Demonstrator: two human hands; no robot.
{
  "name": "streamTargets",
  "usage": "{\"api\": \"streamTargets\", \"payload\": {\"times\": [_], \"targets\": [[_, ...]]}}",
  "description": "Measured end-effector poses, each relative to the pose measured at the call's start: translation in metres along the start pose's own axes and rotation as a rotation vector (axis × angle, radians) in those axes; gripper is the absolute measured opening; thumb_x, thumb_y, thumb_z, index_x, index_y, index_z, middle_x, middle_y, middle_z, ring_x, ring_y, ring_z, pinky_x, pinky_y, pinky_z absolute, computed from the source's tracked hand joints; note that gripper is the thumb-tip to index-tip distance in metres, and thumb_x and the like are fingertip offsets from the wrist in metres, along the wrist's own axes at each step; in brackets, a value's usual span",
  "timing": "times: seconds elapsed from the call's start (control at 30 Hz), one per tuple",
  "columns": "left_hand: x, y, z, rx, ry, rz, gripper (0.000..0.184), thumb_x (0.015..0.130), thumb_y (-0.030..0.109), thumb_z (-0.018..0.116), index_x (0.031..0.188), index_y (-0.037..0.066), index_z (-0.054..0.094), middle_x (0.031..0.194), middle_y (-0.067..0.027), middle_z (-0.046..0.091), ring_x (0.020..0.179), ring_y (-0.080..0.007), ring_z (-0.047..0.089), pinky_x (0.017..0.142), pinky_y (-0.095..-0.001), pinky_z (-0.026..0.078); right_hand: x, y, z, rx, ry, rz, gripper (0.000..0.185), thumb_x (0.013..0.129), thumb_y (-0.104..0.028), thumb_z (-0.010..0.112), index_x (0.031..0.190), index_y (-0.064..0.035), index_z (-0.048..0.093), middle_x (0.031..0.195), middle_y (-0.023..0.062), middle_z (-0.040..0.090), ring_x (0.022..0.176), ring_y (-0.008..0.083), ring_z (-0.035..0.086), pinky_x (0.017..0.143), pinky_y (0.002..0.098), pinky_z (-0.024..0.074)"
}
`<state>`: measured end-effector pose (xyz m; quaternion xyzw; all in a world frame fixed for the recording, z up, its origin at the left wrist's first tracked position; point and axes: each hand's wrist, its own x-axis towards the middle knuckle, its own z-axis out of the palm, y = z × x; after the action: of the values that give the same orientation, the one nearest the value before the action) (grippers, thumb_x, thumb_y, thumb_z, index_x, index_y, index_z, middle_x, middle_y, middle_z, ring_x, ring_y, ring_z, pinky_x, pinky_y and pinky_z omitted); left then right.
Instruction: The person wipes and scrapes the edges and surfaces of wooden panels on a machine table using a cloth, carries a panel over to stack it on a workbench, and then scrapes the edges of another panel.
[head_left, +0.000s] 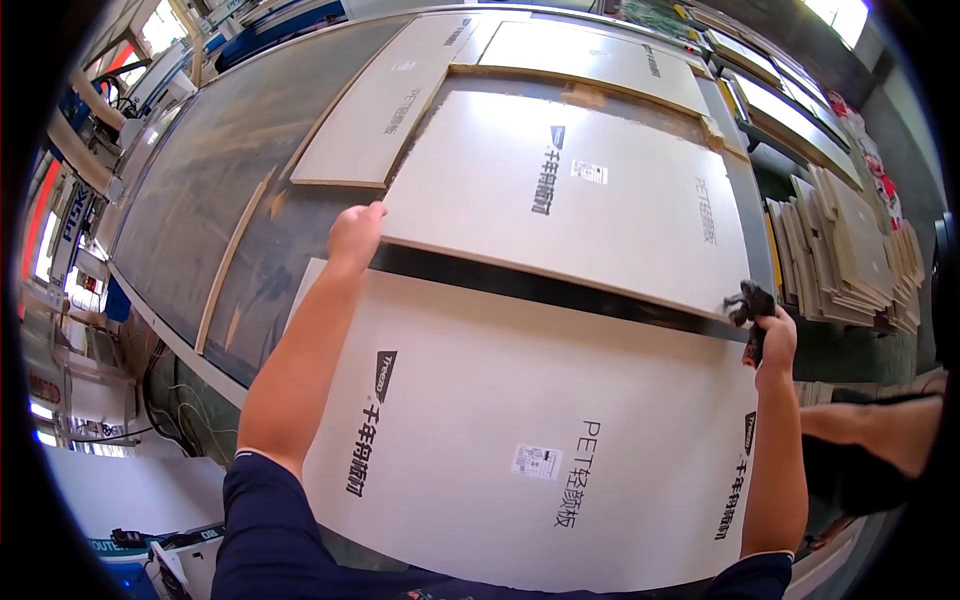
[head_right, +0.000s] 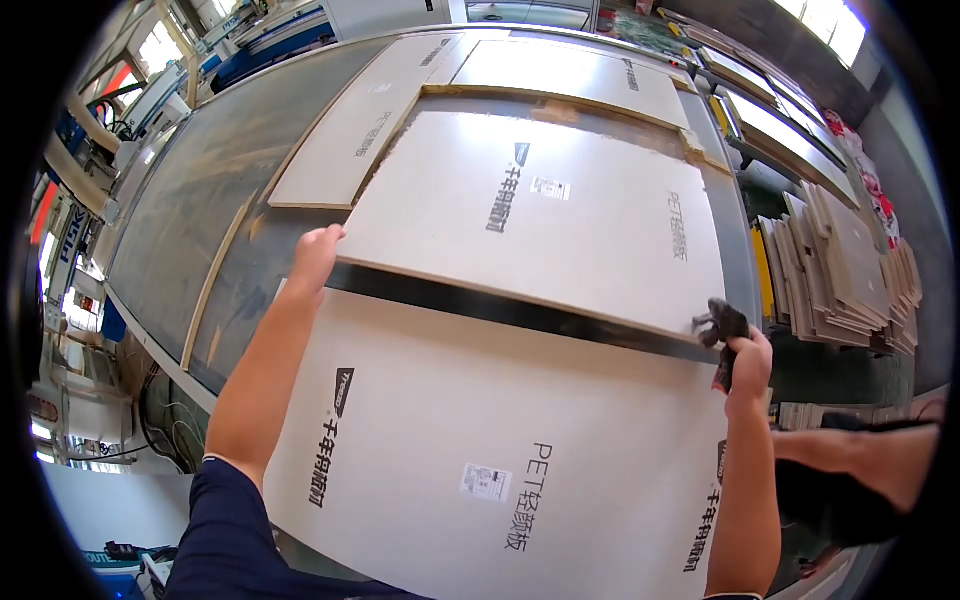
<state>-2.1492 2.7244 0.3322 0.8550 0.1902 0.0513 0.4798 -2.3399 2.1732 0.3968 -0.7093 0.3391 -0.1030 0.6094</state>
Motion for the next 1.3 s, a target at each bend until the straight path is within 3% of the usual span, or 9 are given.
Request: {"api": "streamTargets", "payload": {"times": [0.1, 0.17, 0.2, 0.23, 0.43, 0.73, 0.83, 1.03, 1.3], "targets": [[-0.052, 0.015, -0.022, -0.027, -0.023, 0.008, 0.039, 0.082, 0.029, 0.059, 0.099, -0.004, 0.067, 0.097, -0.0147, 0.069, 0.095, -0.0225, 0.062, 0.086, -0.0322, 0.045, -0.030, 0.011, -0.017, 0.000, 0.075, -0.018, 0.018, 0.083, -0.005, 0.045, 0.089, -0.0019, 0.061, 0.063, 0.0013, 0.049, 0.043, 0.0119, 0.045, 0.036, 0.0265, 0.0356], [-0.079, 0.012, -0.034, -0.072, -0.075, 0.005, 0.034, 0.085, 0.028, 0.058, 0.098, -0.002, 0.067, 0.096, -0.0097, 0.066, 0.097, -0.0182, 0.057, 0.089, -0.0302, 0.042, -0.053, 0.021, -0.032, -0.032, 0.044, -0.043, 0.026, 0.081, -0.006, 0.047, 0.099, -0.0010, 0.065, 0.072, -0.0007, 0.053, 0.058, 0.0095, 0.046, 0.052, 0.0244, 0.0380], [-0.091, 0.008, -0.041, -0.092, -0.101, 0.003, 0.032, 0.086, 0.027, 0.057, 0.097, -0.001, 0.066, 0.096, -0.0072, 0.065, 0.098, -0.0161, 0.055, 0.091, -0.0292, 0.040, -0.067, 0.021, -0.034, 0.027, 0.061, -0.050, 0.019, 0.083, -0.004, 0.046, 0.092, -0.0005, 0.062, 0.064, 0.0015, 0.050, 0.046, 0.0109, 0.044, 0.038, 0.0268, 0.0348], [-0.101, 0.002, -0.045, -0.081, -0.082, 0.008, 0.032, 0.086, 0.026, 0.057, 0.097, -0.003, 0.066, 0.094, -0.0079, 0.066, 0.094, -0.0162, 0.057, 0.087, -0.0292, 0.042, -0.088, 0.013, -0.033, -0.006, 0.093, 0.027, 0.025, 0.081, -0.003, 0.046, 0.098, -0.0007, 0.065, 0.074, -0.0013, 0.054, 0.061, 0.0091, 0.046, 0.055, 0.0239, 0.0364], [-0.164, -0.033, -0.070, -0.056, -0.025, -0.008, 0.029, 0.084, 0.022, 0.060, 0.093, -0.005, 0.067, 0.085, -0.0082, 0.066, 0.080, -0.0141, 0.058, 0.073, -0.0287, 0.046, -0.138, 0.052, -0.071, -0.047, 0.101, -0.072, 0.025, 0.080, -0.001, 0.048, 0.098, 0.0001, 0.064, 0.082, 0.0003, 0.057, 0.072, 0.0094, 0.049, 0.067, 0.0224, 0.0396], [-0.233, -0.074, -0.100, 0.044, 0.056, 0.081, 0.027, 0.082, 0.019, 0.061, 0.091, -0.006, 0.066, 0.076, -0.0078, 0.063, 0.073, -0.0173, 0.057, 0.069, -0.0308, 0.046, -0.202, 0.077, -0.100, -0.120, 0.124, -0.146, 0.012, 0.088, -0.005, 0.047, 0.087, -0.0009, 0.059, 0.076, 0.0047, 0.055, 0.067, 0.0101, 0.047, 0.063, 0.0238, 0.0416], [-0.252, -0.086, -0.112, 0.077, 0.106, 0.142, 0.027, 0.082, 0.019, 0.061, 0.091, -0.006, 0.066, 0.075, -0.0110, 0.063, 0.074, -0.0222, 0.059, 0.070, -0.0334, 0.047, -0.228, 0.072, -0.105, -0.046, 0.131, -0.077, 0.016, 0.082, -0.002, 0.049, 0.092, -0.0004, 0.062, 0.080, 0.0014, 0.057, 0.072, 0.0092, 0.050, 0.066, 0.0231, 0.0401], [-0.301, -0.117, -0.141, 0.184, 0.073, 0.121, 0.025, 0.081, 0.019, 0.062, 0.089, -0.005, 0.065, 0.083, -0.0159, 0.063, 0.080, -0.0304, 0.059, 0.073, -0.0372, 0.047, -0.265, 0.104, -0.130, -0.041, 0.071, -0.092, 0.011, 0.081, -0.001, 0.050, 0.085, -0.0030, 0.060, 0.069, -0.0028, 0.050, 0.058, 0.0070, 0.042, 0.052, 0.0237, 0.0328], [-0.380, -0.129, -0.180, 0.248, 0.139, 0.081, 0.020, 0.084, 0.018, 0.062, 0.086, -0.002, 0.063, 0.087, -0.0133, 0.062, 0.086, -0.0297, 0.057, 0.078, -0.0383, 0.046, -0.329, 0.128, -0.158, -0.020, 0.123, -0.013, 0.006, 0.083, 0.000, 0.051, 0.080, -0.0020, 0.057, 0.066, -0.0031, 0.047, 0.057, 0.0061, 0.041, 0.051, 0.0219, 0.0310]]}}
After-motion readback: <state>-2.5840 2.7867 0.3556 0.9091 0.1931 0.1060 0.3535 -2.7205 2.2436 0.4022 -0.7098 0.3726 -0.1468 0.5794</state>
